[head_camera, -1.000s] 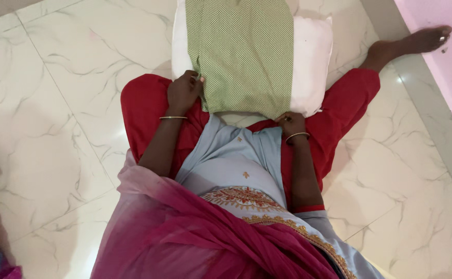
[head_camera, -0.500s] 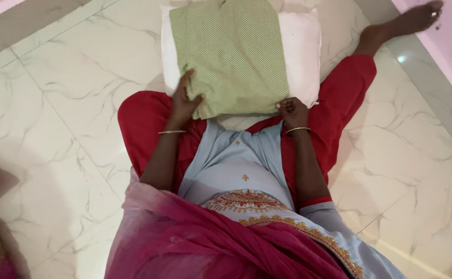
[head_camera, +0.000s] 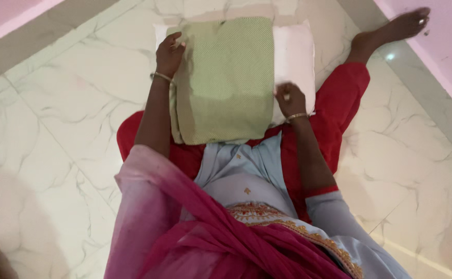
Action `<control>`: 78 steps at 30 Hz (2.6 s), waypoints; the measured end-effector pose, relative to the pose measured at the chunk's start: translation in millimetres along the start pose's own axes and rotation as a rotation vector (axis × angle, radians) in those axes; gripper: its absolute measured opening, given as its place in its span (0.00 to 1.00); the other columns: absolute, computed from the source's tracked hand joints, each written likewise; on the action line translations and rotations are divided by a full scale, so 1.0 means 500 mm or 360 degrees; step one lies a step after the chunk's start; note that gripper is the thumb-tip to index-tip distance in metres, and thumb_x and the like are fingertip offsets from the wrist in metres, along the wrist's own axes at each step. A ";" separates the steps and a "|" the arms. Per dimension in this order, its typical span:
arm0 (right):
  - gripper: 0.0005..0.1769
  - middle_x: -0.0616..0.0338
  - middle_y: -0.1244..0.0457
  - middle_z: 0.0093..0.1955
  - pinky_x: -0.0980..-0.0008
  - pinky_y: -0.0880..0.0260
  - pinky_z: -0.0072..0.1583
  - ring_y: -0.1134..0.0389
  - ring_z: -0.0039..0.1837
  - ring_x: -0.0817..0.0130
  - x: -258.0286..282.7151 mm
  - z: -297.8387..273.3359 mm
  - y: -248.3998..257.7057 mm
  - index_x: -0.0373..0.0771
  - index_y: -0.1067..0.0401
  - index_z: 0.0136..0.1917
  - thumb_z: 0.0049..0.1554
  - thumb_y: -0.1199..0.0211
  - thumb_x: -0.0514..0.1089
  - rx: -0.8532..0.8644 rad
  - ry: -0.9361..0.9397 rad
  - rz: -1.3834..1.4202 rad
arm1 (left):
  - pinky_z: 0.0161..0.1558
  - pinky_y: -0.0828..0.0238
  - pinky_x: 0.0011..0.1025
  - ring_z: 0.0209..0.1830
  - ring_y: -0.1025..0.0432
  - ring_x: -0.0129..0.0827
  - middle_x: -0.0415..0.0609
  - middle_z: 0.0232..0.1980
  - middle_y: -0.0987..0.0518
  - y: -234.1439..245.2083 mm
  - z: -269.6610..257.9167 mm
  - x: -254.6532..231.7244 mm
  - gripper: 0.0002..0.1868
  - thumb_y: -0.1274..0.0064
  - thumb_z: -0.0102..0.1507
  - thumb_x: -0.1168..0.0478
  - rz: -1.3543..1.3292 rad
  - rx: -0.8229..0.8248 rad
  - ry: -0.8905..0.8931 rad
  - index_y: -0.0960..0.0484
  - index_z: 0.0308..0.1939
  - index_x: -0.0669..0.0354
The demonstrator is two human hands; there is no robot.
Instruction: The person sits on the floor and inserts a white pillow into a pink patterned pillowcase, smoothing it out. They then repeat the process with a second white pillow and a green patterned pillowcase.
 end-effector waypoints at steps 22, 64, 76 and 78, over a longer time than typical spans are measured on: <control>0.35 0.49 0.31 0.57 0.68 0.27 0.54 0.29 0.55 0.65 -0.030 0.484 -0.149 0.35 0.40 0.74 0.62 0.26 0.48 -0.0261 -0.0199 0.0850 | 0.43 0.25 0.33 0.39 0.22 0.36 0.49 0.39 0.16 -0.062 0.099 0.075 0.12 0.37 0.65 0.57 -0.0139 -0.0537 0.0210 0.16 0.45 0.63; 0.33 0.57 0.35 0.51 0.71 0.23 0.42 0.36 0.36 0.77 0.078 -0.334 -0.001 0.42 0.31 0.73 0.55 0.33 0.34 0.1020 -0.0877 0.1343 | 0.31 0.26 0.32 0.26 0.25 0.34 0.52 0.31 0.19 0.083 -0.541 -0.139 0.29 0.46 0.57 0.71 -0.0105 0.0572 0.0824 0.17 0.64 0.54; 0.24 0.59 0.29 0.49 0.70 0.27 0.37 0.31 0.34 0.73 0.121 -0.325 0.005 0.43 0.24 0.63 0.54 0.30 0.47 0.1198 -0.0532 0.0561 | 0.51 0.25 0.46 0.60 0.32 0.55 0.57 0.68 0.34 0.153 -0.594 -0.371 0.56 0.24 0.44 0.59 0.1215 0.0872 0.0287 0.38 0.73 0.39; 0.23 0.52 0.28 0.45 0.69 0.30 0.36 0.33 0.32 0.69 0.124 -0.315 -0.002 0.44 0.23 0.64 0.55 0.29 0.48 0.1222 -0.0527 0.0396 | 0.57 0.27 0.47 0.68 0.36 0.56 0.53 0.74 0.39 0.195 -0.624 -0.442 0.65 0.22 0.41 0.59 0.1210 0.1355 0.0199 0.47 0.76 0.36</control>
Point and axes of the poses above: each hand's wrist, its own z-axis towards the middle knuckle, its own y-axis out of the back of the hand, x = y × z, the point moved 2 cm from there along z, towards the middle knuckle
